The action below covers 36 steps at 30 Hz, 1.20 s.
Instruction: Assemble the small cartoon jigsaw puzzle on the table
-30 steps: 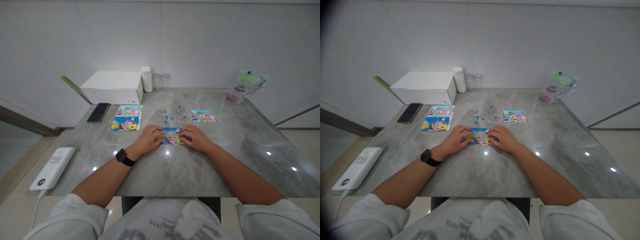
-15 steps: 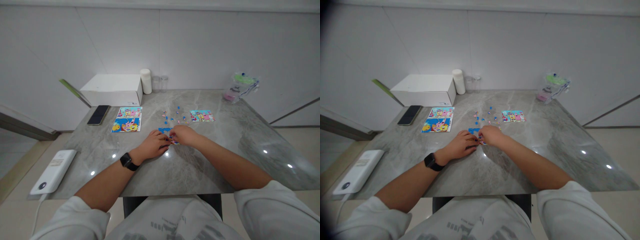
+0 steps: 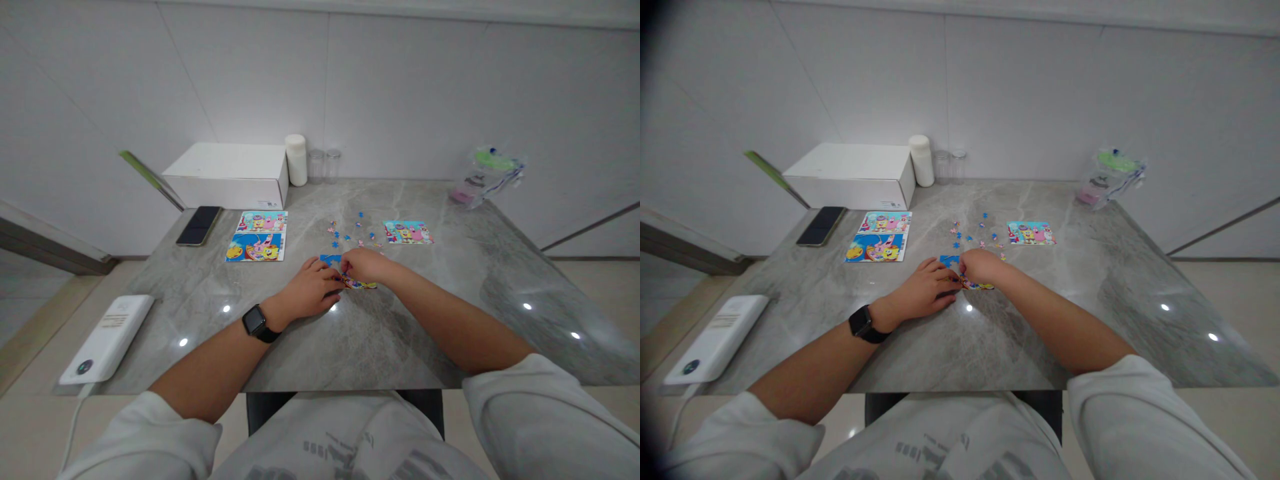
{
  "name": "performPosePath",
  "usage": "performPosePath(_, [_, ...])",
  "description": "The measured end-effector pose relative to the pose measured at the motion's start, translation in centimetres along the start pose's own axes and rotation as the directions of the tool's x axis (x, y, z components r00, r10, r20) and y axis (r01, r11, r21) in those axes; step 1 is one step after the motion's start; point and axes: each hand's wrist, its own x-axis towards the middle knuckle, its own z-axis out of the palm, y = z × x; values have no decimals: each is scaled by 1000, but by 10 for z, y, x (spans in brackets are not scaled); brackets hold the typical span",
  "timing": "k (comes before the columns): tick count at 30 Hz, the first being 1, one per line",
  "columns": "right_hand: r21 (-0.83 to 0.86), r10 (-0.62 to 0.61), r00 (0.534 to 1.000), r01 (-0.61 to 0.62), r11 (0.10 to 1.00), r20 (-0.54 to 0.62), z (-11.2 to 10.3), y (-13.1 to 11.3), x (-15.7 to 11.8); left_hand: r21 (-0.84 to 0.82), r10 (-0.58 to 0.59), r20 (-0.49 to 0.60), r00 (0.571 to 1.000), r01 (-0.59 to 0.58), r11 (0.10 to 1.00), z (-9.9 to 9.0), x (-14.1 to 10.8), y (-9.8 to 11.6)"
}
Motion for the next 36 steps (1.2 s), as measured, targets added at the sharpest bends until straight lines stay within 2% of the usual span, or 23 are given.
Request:
performPosePath(7, [118,8,997,-17,993,77,-8,0,0,-11,-17,2,1000,17,1000,1,0,0])
performPosePath(14, [264,-41,994,12,964,104,-12,9,-5,8,6,-14,1000,-6,1000,-1,0,2])
performPosePath(18, [350,-41,996,13,937,74,-7,16,-7,-18,28,-20,999,-28,999,-4,0,3])
performPosePath(27, [354,-71,996,85,931,-52,5,14,-10,-32,44,-12,999,-45,998,-1,0,2])
performPosePath(36, [362,-85,996,92,928,-35,4,14,-14,-28,33,2,999,-33,999,-4,0,5])
